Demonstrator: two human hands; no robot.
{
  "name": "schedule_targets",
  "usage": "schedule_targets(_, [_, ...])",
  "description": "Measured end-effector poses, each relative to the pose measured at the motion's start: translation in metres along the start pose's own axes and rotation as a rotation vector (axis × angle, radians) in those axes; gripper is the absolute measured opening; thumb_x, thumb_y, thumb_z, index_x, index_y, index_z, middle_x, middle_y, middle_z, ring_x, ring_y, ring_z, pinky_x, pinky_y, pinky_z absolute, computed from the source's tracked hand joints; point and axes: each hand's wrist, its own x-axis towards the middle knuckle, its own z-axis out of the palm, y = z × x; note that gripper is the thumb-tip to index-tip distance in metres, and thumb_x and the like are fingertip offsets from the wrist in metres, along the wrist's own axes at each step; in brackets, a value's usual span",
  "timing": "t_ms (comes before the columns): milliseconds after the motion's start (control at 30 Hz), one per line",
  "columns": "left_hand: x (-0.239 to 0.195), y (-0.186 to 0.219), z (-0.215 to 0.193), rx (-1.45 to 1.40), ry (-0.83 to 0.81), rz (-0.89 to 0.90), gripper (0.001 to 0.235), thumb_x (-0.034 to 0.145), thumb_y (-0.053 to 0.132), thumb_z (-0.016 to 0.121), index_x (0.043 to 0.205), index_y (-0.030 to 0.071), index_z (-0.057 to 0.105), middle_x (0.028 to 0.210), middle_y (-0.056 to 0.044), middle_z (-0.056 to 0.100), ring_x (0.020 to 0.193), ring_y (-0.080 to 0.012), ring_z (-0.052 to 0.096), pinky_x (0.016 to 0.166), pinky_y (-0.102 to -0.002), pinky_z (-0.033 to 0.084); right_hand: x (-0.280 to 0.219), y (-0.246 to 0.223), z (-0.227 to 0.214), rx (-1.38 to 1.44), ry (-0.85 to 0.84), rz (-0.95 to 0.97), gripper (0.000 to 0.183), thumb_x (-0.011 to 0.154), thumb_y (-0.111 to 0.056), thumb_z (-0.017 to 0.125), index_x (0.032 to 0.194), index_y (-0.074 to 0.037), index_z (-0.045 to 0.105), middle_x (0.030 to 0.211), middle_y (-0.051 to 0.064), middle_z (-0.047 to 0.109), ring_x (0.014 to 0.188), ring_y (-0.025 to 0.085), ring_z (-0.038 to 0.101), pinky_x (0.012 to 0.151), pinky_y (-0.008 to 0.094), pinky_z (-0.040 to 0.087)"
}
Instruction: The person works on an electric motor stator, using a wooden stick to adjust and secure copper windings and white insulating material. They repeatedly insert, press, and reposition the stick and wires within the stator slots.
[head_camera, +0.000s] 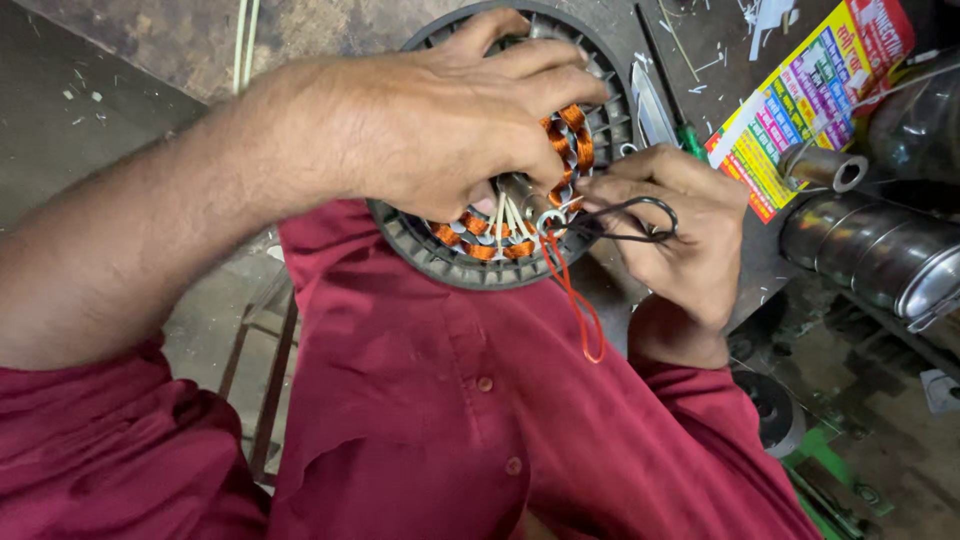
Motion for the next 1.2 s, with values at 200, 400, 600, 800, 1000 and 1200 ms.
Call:
schedule_targets(200, [0.01,0.003,0.01,0.07,-0.114,-0.068,0.031,0.054,0.008,0.082,0.085,0.013,0.08,0.134,-0.013,0.049,0.138,-0.0317,0.035,0.107,-0.075,0.013,0.002,-0.013,0.003,-0.217,-0.006,0.001,0.022,0.083,-0.003,0.079,0.105,-0.003,0.076,0.094,0.009,0.066,0.08,0.022,0.069,0.07,0.031,0.052])
schedule_targets(400, [0.005,-0.001,0.01,-0.017,0.035,0.031,0.034,0.048,0.002,0.077,0.082,0.011,0.08,0.132,-0.014,0.051,0.136,-0.032,0.037,0.107,-0.072,0.015,0.012,-0.019,0.007,-0.226,-0.06,-0.027,0.025,0.079,-0.002,0.079,0.104,-0.002,0.076,0.091,0.011,0.063,0.079,0.025,0.066,0.068,0.033,0.051])
schedule_targets(600, [-0.026,0.0,0.011,-0.112,0.257,0.077,0.052,0.06,0.002,0.077,0.111,0.006,0.069,0.14,-0.018,0.048,0.14,-0.0346,0.039,0.112,-0.061,0.023,0.016,-0.026,0.014,-0.288,-0.125,-0.022,0.017,0.088,-0.004,0.085,0.1,-0.002,0.073,0.087,0.01,0.063,0.074,0.024,0.065,0.066,0.034,0.047])
schedule_targets(800, [-0.066,0.032,0.035,-0.157,0.539,-0.245,0.059,0.063,0.015,0.085,0.116,0.0,0.062,0.149,-0.024,0.04,0.148,-0.0433,0.028,0.121,-0.069,0.016,0.024,-0.043,0.028,-0.214,-0.065,0.052,0.016,0.084,-0.001,0.083,0.097,0.0,0.074,0.083,0.01,0.06,0.067,0.022,0.061,0.061,0.033,0.044])
schedule_targets(1000, [-0.059,0.062,0.085,-0.151,0.684,-0.444,0.048,0.08,0.026,0.091,0.113,0.003,0.065,0.164,-0.022,0.028,0.156,-0.0408,0.02,0.125,-0.07,0.012,0.066,-0.058,0.024,-0.264,-0.246,-0.414,0.022,0.076,0.008,0.08,0.095,0.006,0.071,0.085,0.022,0.067,0.067,0.028,0.063,0.059,0.035,0.047])
schedule_targets(1200, [-0.05,0.076,0.1,-0.21,0.78,-0.6,0.039,0.082,0.007,0.081,0.119,0.006,0.069,0.169,-0.015,0.021,0.16,-0.0381,0.012,0.131,-0.065,0.006,0.039,-0.061,0.032,-0.23,-0.094,0.101,0.025,0.084,-0.001,0.081,0.108,0.003,0.074,0.087,0.013,0.065,0.07,0.019,0.062,0.063,0.028,0.046])
